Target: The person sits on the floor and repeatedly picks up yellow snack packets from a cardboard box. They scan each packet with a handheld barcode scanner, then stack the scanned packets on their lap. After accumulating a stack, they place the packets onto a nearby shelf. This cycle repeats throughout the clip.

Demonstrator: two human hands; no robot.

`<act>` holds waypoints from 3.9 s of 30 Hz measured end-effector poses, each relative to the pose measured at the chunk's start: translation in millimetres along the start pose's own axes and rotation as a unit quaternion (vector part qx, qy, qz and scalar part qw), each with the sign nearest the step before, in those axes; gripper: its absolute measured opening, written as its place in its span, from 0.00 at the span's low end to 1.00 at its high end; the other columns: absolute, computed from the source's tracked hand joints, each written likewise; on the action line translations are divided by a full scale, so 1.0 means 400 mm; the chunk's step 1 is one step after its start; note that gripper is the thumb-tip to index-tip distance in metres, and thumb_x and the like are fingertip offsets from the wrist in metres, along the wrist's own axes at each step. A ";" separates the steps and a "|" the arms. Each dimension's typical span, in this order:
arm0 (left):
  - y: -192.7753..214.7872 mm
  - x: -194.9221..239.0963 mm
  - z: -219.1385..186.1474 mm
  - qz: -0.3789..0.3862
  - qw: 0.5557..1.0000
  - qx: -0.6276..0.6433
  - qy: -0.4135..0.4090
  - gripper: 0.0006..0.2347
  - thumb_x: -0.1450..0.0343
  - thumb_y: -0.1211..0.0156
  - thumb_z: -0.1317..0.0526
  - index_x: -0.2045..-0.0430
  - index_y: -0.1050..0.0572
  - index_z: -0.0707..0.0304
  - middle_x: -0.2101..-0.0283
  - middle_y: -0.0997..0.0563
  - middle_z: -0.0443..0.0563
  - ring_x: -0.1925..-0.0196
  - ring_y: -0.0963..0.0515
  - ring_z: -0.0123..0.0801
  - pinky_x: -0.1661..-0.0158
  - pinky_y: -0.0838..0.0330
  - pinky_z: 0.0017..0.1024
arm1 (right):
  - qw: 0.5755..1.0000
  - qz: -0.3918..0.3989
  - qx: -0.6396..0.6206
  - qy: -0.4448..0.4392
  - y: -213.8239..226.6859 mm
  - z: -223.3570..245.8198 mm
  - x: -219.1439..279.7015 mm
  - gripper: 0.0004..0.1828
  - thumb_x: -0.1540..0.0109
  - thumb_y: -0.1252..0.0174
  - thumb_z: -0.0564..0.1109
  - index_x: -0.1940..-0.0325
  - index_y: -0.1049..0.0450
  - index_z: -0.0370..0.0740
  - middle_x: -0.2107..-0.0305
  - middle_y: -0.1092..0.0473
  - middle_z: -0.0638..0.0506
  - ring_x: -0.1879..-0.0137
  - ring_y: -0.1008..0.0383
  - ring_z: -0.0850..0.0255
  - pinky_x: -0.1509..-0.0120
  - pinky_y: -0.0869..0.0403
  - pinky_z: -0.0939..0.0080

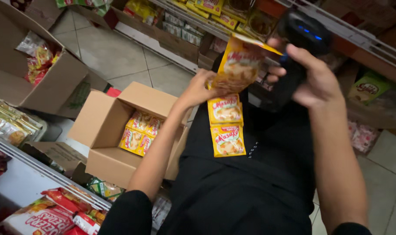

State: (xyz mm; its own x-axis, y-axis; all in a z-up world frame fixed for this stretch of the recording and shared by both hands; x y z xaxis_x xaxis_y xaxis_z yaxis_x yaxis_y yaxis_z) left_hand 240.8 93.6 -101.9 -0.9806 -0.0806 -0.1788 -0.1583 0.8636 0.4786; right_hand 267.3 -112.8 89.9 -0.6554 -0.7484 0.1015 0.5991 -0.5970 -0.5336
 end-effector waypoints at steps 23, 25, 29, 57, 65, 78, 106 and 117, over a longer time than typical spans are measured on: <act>-0.014 0.298 -0.055 -0.148 0.976 0.146 0.061 0.21 0.34 0.29 0.52 0.54 0.24 0.67 0.56 0.25 0.57 0.50 0.23 0.44 0.48 0.29 0.37 | 0.863 0.016 0.498 -0.088 -0.074 -0.216 -0.156 0.20 0.41 0.34 0.41 0.45 0.23 0.36 0.66 0.26 0.52 0.65 0.29 0.67 0.61 0.29 0.62; -0.026 0.301 -0.044 -0.150 0.969 0.185 0.071 0.21 0.35 0.29 0.54 0.53 0.25 0.67 0.56 0.23 0.56 0.50 0.22 0.43 0.48 0.27 0.37 | 0.825 0.110 0.546 -0.093 -0.153 -0.265 -0.162 0.17 0.43 0.35 0.41 0.51 0.23 0.35 0.66 0.23 0.53 0.62 0.26 0.68 0.57 0.25 0.62; -0.058 0.269 -0.006 -0.146 0.949 0.267 0.081 0.24 0.36 0.29 0.52 0.50 0.26 0.68 0.53 0.24 0.57 0.48 0.22 0.44 0.46 0.28 0.37 | 0.688 0.259 0.674 -0.069 -0.319 -0.417 -0.193 0.20 0.46 0.34 0.47 0.56 0.28 0.34 0.73 0.25 0.45 0.67 0.23 0.57 0.61 0.25 0.55; -0.157 0.268 0.108 -0.193 0.939 0.281 0.055 0.36 0.40 0.26 0.43 0.41 0.29 0.68 0.43 0.22 0.63 0.40 0.21 0.47 0.39 0.29 0.39 | 0.292 0.345 0.883 -0.130 -0.312 -1.139 -0.293 0.12 0.36 0.42 0.47 0.52 0.18 0.44 0.51 0.23 0.46 0.44 0.21 0.50 0.47 0.22 0.51; -0.162 0.237 0.111 -0.197 0.965 0.172 -0.011 0.30 0.33 0.29 0.55 0.39 0.32 0.72 0.40 0.23 0.61 0.38 0.23 0.44 0.38 0.30 0.38 | 0.536 0.316 0.766 0.161 -0.541 -0.754 -0.239 0.16 0.44 0.37 0.45 0.53 0.21 0.40 0.59 0.26 0.43 0.51 0.26 0.44 0.51 0.24 0.44; 0.024 0.100 -0.238 -0.048 0.839 0.542 0.000 0.23 0.30 0.31 0.67 0.41 0.32 0.74 0.45 0.21 0.55 0.45 0.21 0.32 0.43 0.24 0.34 | 0.935 -0.062 0.330 -0.113 0.085 -0.246 0.024 0.21 0.33 0.45 0.48 0.38 0.28 0.36 0.49 0.24 0.53 0.45 0.25 0.64 0.41 0.25 0.63; 0.304 -0.253 -1.034 0.058 0.855 0.446 -0.257 0.16 0.27 0.35 0.68 0.47 0.28 0.76 0.50 0.18 0.57 0.48 0.19 0.30 0.46 0.24 0.29 | 0.945 -0.035 0.221 0.240 -0.237 0.565 0.110 0.23 0.34 0.44 0.44 0.36 0.31 0.31 0.47 0.26 0.47 0.42 0.25 0.58 0.36 0.26 0.51; 0.268 -0.425 -1.144 0.036 0.849 0.465 -0.248 0.11 0.28 0.35 0.65 0.56 0.22 0.76 0.59 0.15 0.55 0.58 0.18 0.27 0.57 0.23 0.25 | 0.864 -0.117 0.311 0.377 -0.198 0.766 0.159 0.15 0.31 0.45 0.43 0.43 0.27 0.33 0.51 0.25 0.49 0.46 0.24 0.64 0.41 0.24 0.60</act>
State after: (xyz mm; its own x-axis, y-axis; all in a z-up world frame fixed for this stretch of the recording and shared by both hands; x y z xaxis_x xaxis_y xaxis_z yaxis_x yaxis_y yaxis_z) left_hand 337.7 -27.7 373.2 -0.7778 0.0094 -0.6285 0.2864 0.8953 -0.3411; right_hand 319.3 -201.7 395.9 -0.7650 -0.3240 -0.5565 0.3860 -0.9225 0.0065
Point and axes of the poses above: each hand's wrist, its own x-axis away from the middle knuckle, its own y-axis out of the back of the hand, z = x × y, the point moved 9 cm from there along -x, towards the middle knuckle
